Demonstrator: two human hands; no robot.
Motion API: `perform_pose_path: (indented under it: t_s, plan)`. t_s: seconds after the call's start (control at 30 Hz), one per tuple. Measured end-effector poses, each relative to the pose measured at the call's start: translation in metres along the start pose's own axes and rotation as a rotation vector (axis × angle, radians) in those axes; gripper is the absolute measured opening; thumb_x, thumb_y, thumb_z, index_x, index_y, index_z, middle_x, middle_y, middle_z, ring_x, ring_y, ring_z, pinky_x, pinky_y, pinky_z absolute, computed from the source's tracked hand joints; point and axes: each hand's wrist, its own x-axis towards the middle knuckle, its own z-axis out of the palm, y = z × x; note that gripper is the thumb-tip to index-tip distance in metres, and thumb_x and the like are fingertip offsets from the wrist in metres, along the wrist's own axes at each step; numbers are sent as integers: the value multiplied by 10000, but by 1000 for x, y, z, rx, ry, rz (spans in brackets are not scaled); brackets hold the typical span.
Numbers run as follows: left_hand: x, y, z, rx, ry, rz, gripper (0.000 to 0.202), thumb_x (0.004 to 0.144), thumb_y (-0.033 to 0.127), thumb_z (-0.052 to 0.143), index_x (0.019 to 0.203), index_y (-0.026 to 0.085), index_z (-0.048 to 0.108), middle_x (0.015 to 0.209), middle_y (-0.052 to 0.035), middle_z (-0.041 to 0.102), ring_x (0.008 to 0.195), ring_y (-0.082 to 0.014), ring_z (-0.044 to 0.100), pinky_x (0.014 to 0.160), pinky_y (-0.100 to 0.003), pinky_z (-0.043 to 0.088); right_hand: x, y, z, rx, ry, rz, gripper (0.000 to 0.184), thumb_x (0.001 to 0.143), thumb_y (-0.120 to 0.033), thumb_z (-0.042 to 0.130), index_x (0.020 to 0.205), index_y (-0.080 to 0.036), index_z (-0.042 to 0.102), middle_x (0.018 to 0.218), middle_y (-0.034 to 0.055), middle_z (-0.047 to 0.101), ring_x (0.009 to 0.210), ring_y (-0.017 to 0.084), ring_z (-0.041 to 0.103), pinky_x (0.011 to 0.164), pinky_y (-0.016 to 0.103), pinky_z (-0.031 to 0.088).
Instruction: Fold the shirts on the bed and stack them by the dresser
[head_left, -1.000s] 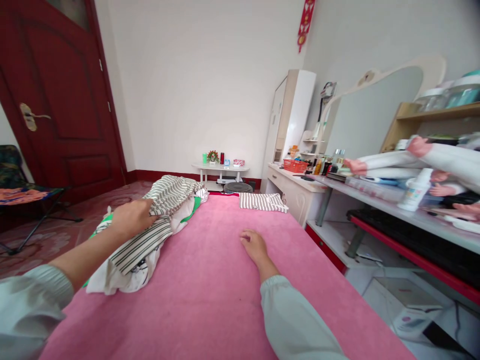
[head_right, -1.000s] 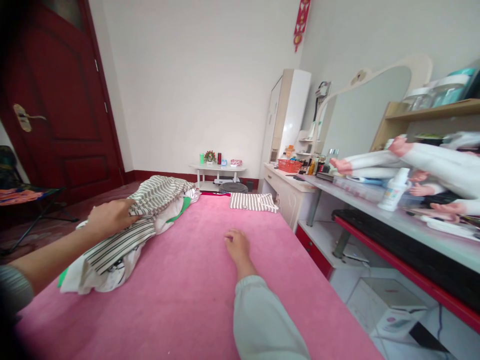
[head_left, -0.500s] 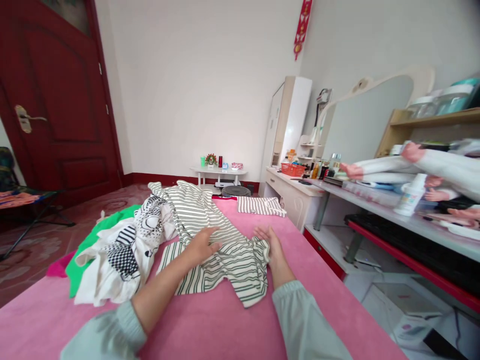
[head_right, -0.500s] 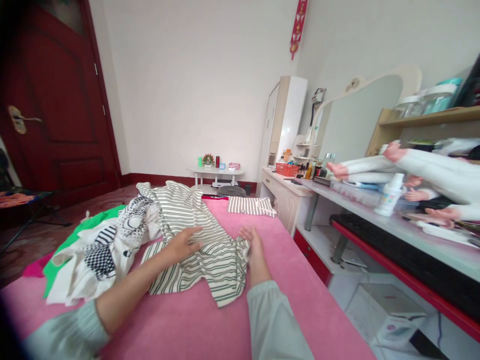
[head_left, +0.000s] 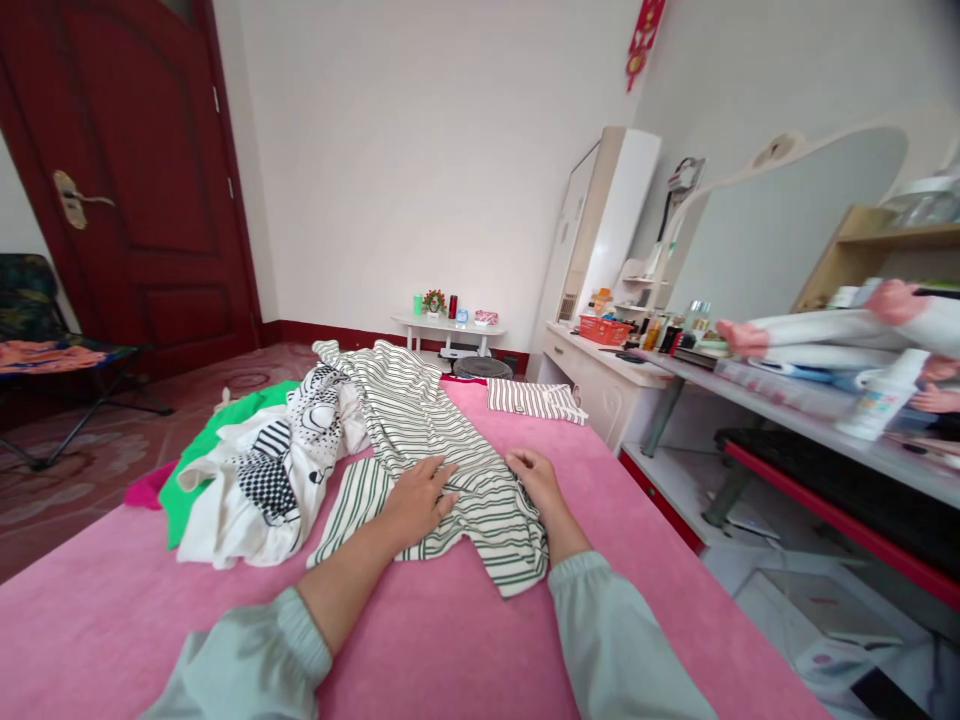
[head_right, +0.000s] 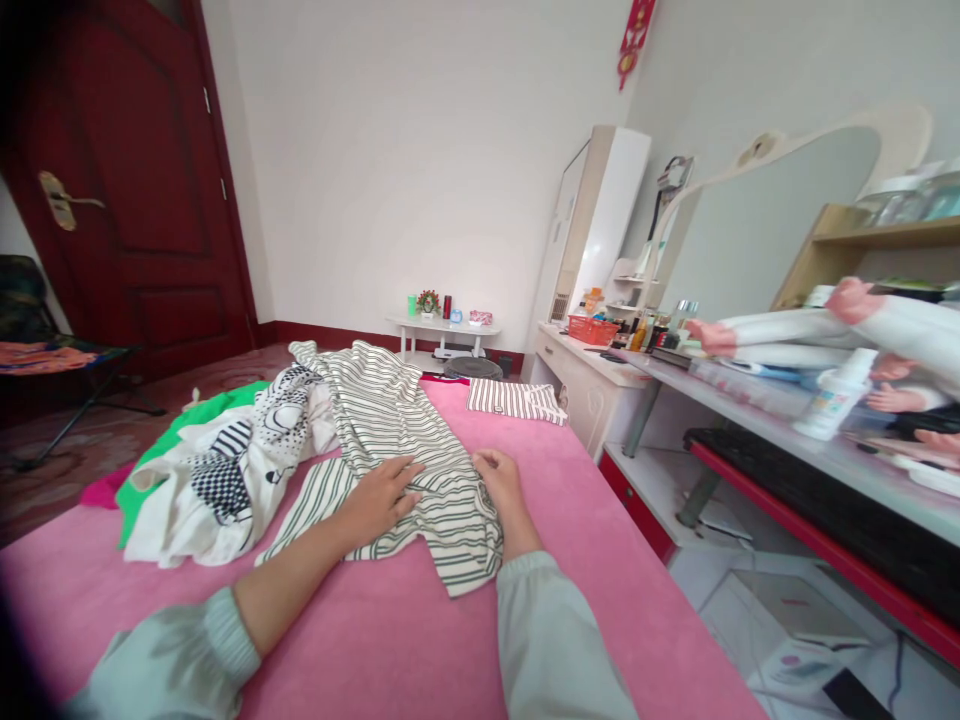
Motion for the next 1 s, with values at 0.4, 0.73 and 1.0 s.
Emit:
perform_pose_path:
  t_s: [0.4, 0.73, 1.0]
  plan:
    - [1, 3, -2, -37, -22, -107, 569, 881, 473, 447, 1401, 246, 396, 1501, -94, 286, 1362, -280, 273, 1097, -431, 250, -8, -23, 14, -712, -146, -19, 616, 584, -406, 708, 1137, -147, 630, 1120, 122, 660, 1057, 281, 594, 901, 375, 441]
    - [0, -7, -16, -65, -14, -311, 908, 745, 670, 514, 1461, 175, 257, 1451, -180, 335, 1317, -342, 337, 1048, -442, 297, 1, -94, -10, 218, 434, -27, 394, 570, -317, 725, 922, -144, 691, 735, 13, 690, 678, 176, 638, 620, 273, 517]
    - [7, 5, -36, -168, -6, -188, 151, 781, 260, 537, 848, 196, 657, 913, -80, 662, 917, -260, 611, 829, -355, 446, 3, -107, -14, 619, 748, -88, 421, 521, -176, 720, 933, -157, 636, 722, -18, 643, 660, 136, 622, 646, 270, 535]
